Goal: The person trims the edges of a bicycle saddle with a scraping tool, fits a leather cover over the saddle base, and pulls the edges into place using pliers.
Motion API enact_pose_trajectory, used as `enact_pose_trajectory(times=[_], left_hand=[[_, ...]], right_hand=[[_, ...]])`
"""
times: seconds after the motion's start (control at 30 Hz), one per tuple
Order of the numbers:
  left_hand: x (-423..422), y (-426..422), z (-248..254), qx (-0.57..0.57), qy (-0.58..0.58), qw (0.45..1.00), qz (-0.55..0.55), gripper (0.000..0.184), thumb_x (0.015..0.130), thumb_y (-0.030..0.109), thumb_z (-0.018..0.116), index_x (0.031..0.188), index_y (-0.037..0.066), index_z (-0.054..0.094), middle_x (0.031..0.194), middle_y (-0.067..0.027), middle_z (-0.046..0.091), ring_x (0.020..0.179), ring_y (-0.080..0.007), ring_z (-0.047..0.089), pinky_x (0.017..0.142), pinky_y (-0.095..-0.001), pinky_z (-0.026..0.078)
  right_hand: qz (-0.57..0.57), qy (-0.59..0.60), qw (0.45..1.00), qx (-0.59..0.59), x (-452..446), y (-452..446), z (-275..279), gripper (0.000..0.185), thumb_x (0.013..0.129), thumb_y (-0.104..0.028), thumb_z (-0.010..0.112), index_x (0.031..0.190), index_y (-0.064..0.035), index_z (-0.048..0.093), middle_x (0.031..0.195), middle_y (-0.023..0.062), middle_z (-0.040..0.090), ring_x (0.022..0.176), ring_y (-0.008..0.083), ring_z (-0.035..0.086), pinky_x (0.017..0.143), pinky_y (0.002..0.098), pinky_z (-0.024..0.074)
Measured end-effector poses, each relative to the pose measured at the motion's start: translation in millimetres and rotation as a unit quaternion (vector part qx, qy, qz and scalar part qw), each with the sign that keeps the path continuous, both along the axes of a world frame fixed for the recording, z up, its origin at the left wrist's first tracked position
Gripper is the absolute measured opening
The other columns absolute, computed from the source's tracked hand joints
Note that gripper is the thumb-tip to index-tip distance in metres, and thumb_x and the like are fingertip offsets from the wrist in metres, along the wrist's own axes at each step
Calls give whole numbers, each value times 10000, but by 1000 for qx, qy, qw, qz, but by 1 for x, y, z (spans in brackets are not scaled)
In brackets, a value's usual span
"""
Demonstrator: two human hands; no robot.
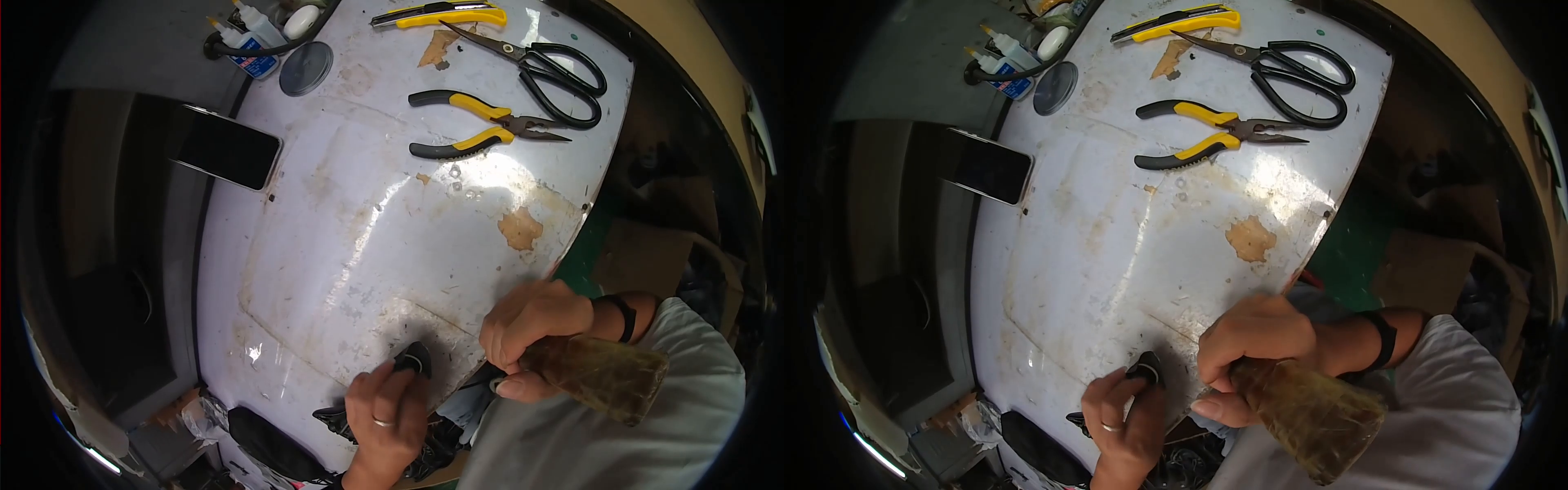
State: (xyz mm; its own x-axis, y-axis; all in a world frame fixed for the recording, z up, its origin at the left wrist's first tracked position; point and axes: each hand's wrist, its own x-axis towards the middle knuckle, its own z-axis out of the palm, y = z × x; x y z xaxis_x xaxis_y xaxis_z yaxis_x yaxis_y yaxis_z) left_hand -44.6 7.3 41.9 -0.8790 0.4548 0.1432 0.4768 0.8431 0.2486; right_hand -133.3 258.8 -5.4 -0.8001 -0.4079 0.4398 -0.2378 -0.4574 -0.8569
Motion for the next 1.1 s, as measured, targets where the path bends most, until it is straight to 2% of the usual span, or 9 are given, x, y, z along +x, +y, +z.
enact_pose_trajectory(times=[0.13, 0.3, 0.4, 0.5, 0.6, 0.7, 0.87, 1.07, 1.1], left_hand=[[-10, 0, 4, 69, -94, 990, 81, 249, 674, -23, 851, 884, 69, 754, 1067, -92, 652, 1106, -382, 623, 912, -467, 534], [-10, -5, 5, 53, -63, 997, -1, 313, 657, -3, 886, 932, 50, 746, 1145, -108, 656, 1163, -401, 612, 943, -469, 529], [-9, 5, 15, 85, -87, 981, 150, 348, 701, 67, 909, 1011, 40, 754, 1196, -127, 670, 1198, -428, 619, 967, -484, 519], [5, -9, 15, -167, 24, 986, -3, 333, 828, 235, 871, 1096, 61, 777, 1292, -144, 684, 1212, -402, 649, 1022, -534, 492], [10, -14, 8, -228, 125, 960, -105, 148, 910, 187, 792, 1018, 88, 773, 1226, -89, 743, 1190, -298, 697, 1047, -476, 465], [10, -14, 8, -169, 74, 977, -102, 81, 876, 113, 785, 949, 84, 766, 1177, -81, 747, 1161, -278, 704, 1038, -469, 470], [-6, -9, 5, 12, -46, 999, 10, 174, 748, -35, 789, 904, 34, 752, 1153, -98, 702, 1065, -312, 706, 823, -426, 618], [-4, -23, -2, 97, -101, 990, 4, 178, 782, -93, 770, 923, -19, 689, 1181, -180, 624, 1170, -431, 674, 979, -495, 594], [-4, -26, -4, 133, -122, 983, 33, 186, 775, -106, 772, 916, -20, 686, 1192, -183, 620, 1192, -431, 670, 985, -492, 594]], right_hand=[[1, -17, 1000, -4, 1, 0, -1, 259, 886, 70, 757, 1015, 15, 539, 729, 92, 638, 581, 234, 629, 552, 366, 541], [-8, -30, 1000, -5, 1, 1, -5, 250, 891, 48, 771, 1004, 7, 551, 727, 84, 643, 601, 240, 644, 551, 365, 544], [12, -28, 1000, -6, 2, 4, -10, 310, 878, -33, 838, 1042, -5, 576, 767, 76, 666, 667, 243, 684, 614, 377, 571], [124, 14, 992, -3, -17, 9, -8, 392, 842, -137, 916, 1060, -29, 610, 848, 73, 697, 737, 247, 717, 719, 392, 602], [31, 30, 999, 4, -7, -1, 1, 388, 827, -167, 929, 1034, -23, 634, 840, 81, 681, 727, 265, 700, 687, 384, 588], [-107, 51, 993, 22, 11, -11, 8, 389, 805, -210, 949, 995, -15, 672, 828, 92, 656, 713, 293, 674, 640, 373, 567], [-56, 88, 994, 42, 27, -18, -2, 367, 857, -173, 916, 1049, -18, 643, 851, 73, 693, 744, 243, 719, 743, 401, 629], [8, 146, 979, -142, 47, -54, -20, 232, 938, -101, 812, 960, 22, 616, 750, 89, 591, 615, 240, 608, 592, 413, 556], [2, 165, 972, -165, 51, -63, -21, 217, 993, -63, 703, 812, 40, 641, 715, 51, 505, 563, 223, 540, 524, 356, 478]])
